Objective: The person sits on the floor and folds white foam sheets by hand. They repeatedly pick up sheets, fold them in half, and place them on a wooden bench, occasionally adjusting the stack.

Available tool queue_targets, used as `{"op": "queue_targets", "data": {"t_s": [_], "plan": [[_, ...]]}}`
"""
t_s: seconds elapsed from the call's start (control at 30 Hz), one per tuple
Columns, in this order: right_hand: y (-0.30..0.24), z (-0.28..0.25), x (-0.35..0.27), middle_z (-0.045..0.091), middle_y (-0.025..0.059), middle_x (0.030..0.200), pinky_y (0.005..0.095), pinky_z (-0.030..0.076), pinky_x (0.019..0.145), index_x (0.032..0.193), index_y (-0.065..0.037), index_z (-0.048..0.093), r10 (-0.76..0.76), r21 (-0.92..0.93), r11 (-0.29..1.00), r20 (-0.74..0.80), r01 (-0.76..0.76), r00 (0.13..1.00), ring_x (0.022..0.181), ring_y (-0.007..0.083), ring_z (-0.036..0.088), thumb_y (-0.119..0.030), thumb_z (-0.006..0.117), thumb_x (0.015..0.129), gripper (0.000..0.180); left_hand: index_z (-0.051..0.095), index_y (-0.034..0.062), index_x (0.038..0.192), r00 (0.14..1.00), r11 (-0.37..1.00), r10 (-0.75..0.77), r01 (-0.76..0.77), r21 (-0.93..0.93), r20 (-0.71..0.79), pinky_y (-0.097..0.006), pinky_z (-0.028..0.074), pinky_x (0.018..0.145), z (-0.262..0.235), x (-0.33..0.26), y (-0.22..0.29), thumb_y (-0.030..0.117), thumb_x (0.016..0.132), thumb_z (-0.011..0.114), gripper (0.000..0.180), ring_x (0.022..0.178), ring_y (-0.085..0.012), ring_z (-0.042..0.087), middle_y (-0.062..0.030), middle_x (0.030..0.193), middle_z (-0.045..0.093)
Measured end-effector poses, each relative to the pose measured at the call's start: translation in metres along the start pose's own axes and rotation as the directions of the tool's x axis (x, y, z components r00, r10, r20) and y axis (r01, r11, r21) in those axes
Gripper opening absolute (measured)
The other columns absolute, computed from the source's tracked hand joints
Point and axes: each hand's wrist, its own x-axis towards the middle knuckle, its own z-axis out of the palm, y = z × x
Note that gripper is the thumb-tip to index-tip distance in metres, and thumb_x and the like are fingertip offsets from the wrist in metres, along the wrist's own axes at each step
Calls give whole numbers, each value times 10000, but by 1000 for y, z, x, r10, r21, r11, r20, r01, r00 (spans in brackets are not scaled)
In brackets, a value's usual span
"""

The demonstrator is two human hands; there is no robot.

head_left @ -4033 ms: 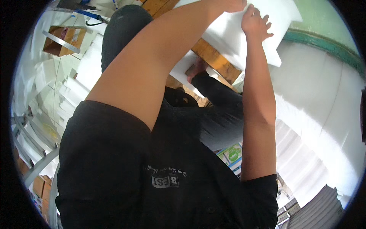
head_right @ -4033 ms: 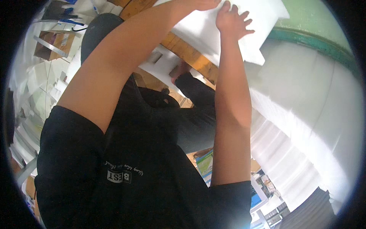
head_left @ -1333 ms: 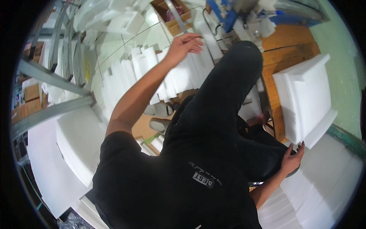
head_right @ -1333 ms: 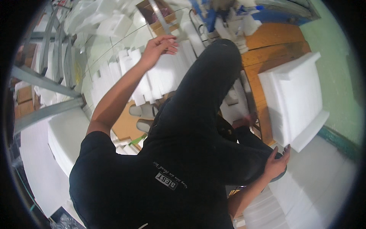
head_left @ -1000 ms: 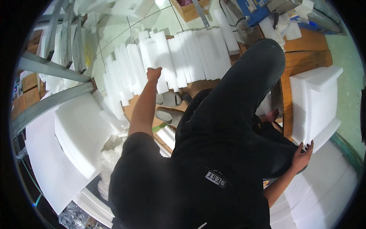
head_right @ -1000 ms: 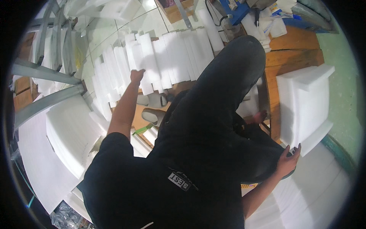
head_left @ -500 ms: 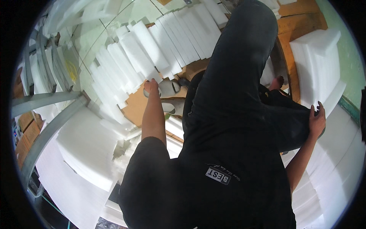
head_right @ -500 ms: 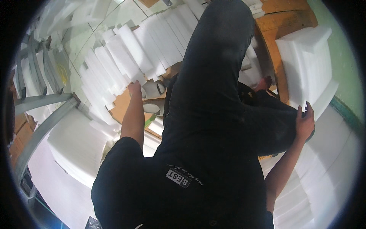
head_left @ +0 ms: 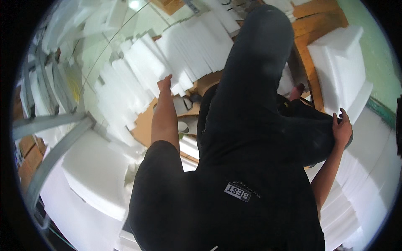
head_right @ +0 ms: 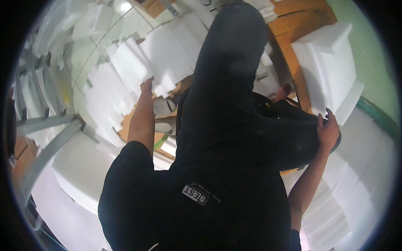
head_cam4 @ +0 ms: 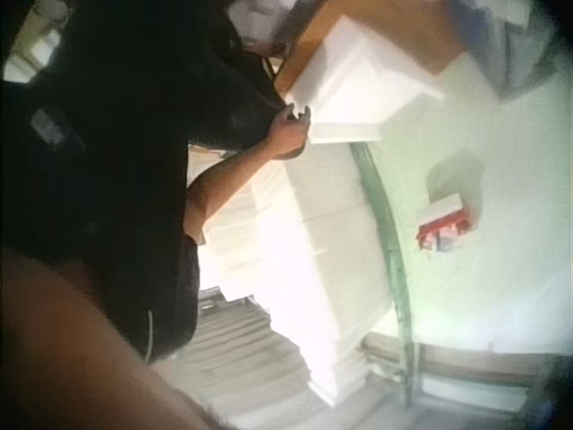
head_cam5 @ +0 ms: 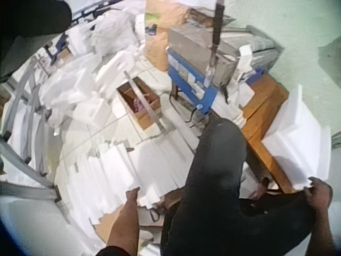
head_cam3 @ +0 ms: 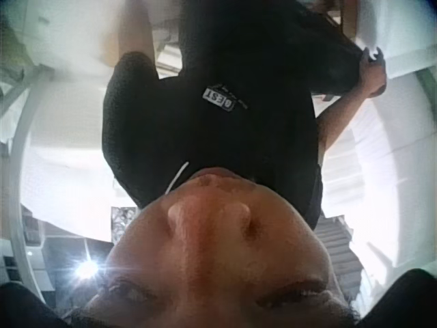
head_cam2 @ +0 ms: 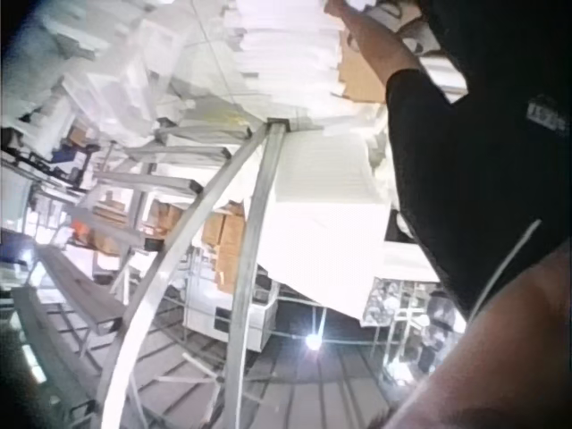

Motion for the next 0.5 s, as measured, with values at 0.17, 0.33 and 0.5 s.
{"op": "queue_targets", "data": {"t_s": [0.17,0.33,0.5], "plan": [[-5,-8,-15,734,135,1126,480,549,909,1323,-132,651,22,1,1000,1,-22,1000,1026,351,708,-336,695,946,431,620,-20,1280,960,984,-150,168,-57,238,-602,501,898,15,-20,26,347,702,954,762,1208,-349,599,-161,1234,669],[-6,-14,-16,724,128,1117,471,545,915,1323,-130,644,37,8,999,4,-37,999,1029,344,698,-342,693,946,434,630,-21,1257,979,995,-70,82,-55,191,-551,519,799,9,-68,46,359,661,977,787,1063,-337,636,-150,1181,681],[5,4,-29,722,142,1200,474,544,938,1334,-131,653,62,71,996,15,-63,998,1078,341,699,-347,709,939,454,567,58,1337,936,875,-72,226,-428,345,-575,581,865,13,-130,88,338,762,888,716,1249,-352,528,-163,1364,559]]}}
